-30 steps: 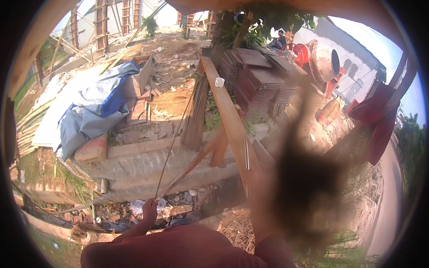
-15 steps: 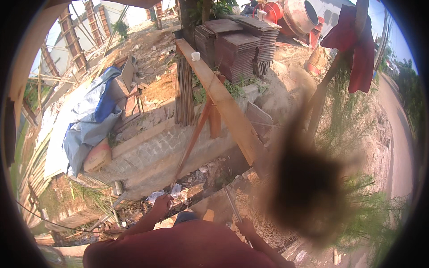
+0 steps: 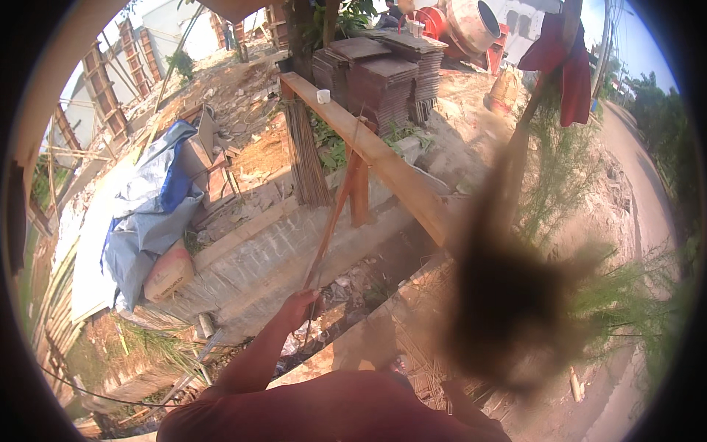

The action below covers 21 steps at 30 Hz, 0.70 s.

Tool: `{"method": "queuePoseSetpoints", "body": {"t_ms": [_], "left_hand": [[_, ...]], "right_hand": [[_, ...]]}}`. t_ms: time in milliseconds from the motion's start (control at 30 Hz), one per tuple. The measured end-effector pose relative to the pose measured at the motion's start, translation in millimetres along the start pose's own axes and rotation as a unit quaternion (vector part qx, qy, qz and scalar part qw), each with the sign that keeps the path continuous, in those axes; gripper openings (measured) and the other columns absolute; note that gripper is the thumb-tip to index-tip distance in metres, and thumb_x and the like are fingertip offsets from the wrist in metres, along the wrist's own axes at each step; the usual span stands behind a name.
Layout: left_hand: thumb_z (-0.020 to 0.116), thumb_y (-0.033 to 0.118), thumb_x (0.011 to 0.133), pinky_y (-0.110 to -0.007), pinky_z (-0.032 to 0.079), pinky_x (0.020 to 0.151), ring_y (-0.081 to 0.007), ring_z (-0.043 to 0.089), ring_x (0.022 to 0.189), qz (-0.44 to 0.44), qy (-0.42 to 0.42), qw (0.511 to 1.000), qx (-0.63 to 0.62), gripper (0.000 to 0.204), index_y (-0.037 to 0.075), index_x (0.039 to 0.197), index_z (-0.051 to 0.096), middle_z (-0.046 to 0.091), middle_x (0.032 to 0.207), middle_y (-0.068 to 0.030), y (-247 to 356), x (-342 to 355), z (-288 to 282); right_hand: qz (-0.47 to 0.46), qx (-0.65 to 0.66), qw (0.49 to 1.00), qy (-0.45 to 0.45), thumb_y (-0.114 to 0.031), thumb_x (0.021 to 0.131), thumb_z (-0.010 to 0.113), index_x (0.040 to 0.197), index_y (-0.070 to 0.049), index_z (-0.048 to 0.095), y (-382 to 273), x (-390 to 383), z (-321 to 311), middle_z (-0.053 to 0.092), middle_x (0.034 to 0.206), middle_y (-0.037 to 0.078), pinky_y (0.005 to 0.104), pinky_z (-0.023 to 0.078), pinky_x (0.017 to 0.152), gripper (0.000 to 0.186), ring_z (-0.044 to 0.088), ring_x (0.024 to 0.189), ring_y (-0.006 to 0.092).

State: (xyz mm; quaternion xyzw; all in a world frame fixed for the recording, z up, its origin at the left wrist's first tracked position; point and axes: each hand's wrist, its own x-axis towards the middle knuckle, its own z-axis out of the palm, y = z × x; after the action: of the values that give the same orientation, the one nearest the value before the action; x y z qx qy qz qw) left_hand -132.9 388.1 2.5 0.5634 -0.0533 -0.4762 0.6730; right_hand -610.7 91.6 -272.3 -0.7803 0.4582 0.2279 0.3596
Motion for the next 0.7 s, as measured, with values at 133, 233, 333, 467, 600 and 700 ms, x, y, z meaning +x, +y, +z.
{"method": "queuePoseSetpoints", "body": {"t_ms": [133, 233, 333, 467, 600, 700], "left_hand": [[0.052, 0.027, 0.095, -0.031, 0.049, 0.064, -0.0151, 0.063, 0.075, 0.011, -0.048, 0.996, 0.074, 0.024, 0.004, 0.094, 0.06, 0.066, 0.086, -0.0071, -12.6, 14.3, 1.5], [0.053, 0.027, 0.095, -0.032, 0.05, 0.068, -0.0146, 0.064, 0.077, -0.031, -0.052, 0.99, 0.128, 0.025, 0.005, 0.099, 0.062, 0.067, 0.088, -0.0052, -33.3, 21.7, 18.6], [0.053, 0.029, 0.094, -0.034, 0.05, 0.071, -0.0173, 0.064, 0.078, -0.032, -0.085, 0.98, 0.176, 0.027, 0.005, 0.099, 0.065, 0.067, 0.088, -0.0031, -66.7, 23.6, 51.2], [0.054, 0.03, 0.092, -0.035, 0.047, 0.068, -0.0222, 0.063, 0.073, 0.089, -0.111, 0.915, 0.378, 0.029, 0.003, 0.096, 0.066, 0.066, 0.079, -0.0097, -80.0, -1.4, 97.1], [0.054, 0.032, 0.091, -0.038, 0.046, 0.068, -0.0277, 0.061, 0.07, 0.131, -0.22, 0.842, 0.475, 0.029, 0.006, 0.098, 0.065, 0.065, 0.079, -0.0139, -96.9, -14.5, 101.2], [0.055, 0.033, 0.09, -0.039, 0.048, 0.074, -0.0298, 0.065, 0.086, 0.128, -0.252, 0.83, 0.48, 0.033, 0.004, 0.104, 0.065, 0.067, 0.095, -0.0161, -141.0, -14.6, 64.3]], "right_hand": [[-0.058, 0.491, 0.867, 0.066, -0.012, 0.081, 0.065, 0.083, -0.003, 0.05, -164.0, -56.1, -29.2, 0.05, 0.059, 0.007, 0.0341, 0.043, 0.04, 0.017, 0.049, 0.042, 0.0192], [-0.117, 0.544, 0.83, 0.02, -0.011, 0.085, 0.061, 0.091, -0.005, 0.05, -289.3, -91.0, -54.5, 0.061, 0.077, 0.008, 0.0321, 0.049, 0.054, 0.014, 0.065, 0.067, 0.0226], [-0.132, 0.534, 0.835, 0.011, -0.013, 0.085, 0.061, 0.095, -0.006, 0.051, -365.1, -133.8, -75.2, 0.064, 0.092, 0.008, 0.0319, 0.051, 0.065, 0.016, 0.066, 0.087, 0.021], [-0.177, 0.491, 0.85, 0.076, -0.012, 0.083, 0.062, 0.094, -0.001, 0.053, -363.4, -149.4, -68.2, 0.062, 0.079, 0.01, 0.0294, 0.048, 0.051, 0.018, 0.063, 0.064, 0.0169], [-0.102, 0.42, 0.884, 0.178, -0.012, 0.078, 0.064, 0.082, 0.001, 0.055, -329.5, -181.2, -82.4, 0.057, 0.059, 0.008, 0.0288, 0.038, 0.041, 0.016, 0.05, 0.045, 0.0132], [-0.092, 0.42, 0.878, 0.212, -0.013, 0.078, 0.065, 0.076, -0.001, 0.057, -268.7, -179.3, -97.2, 0.058, 0.06, 0.006, 0.0262, 0.036, 0.044, 0.015, 0.048, 0.047, 0.0107]]}}
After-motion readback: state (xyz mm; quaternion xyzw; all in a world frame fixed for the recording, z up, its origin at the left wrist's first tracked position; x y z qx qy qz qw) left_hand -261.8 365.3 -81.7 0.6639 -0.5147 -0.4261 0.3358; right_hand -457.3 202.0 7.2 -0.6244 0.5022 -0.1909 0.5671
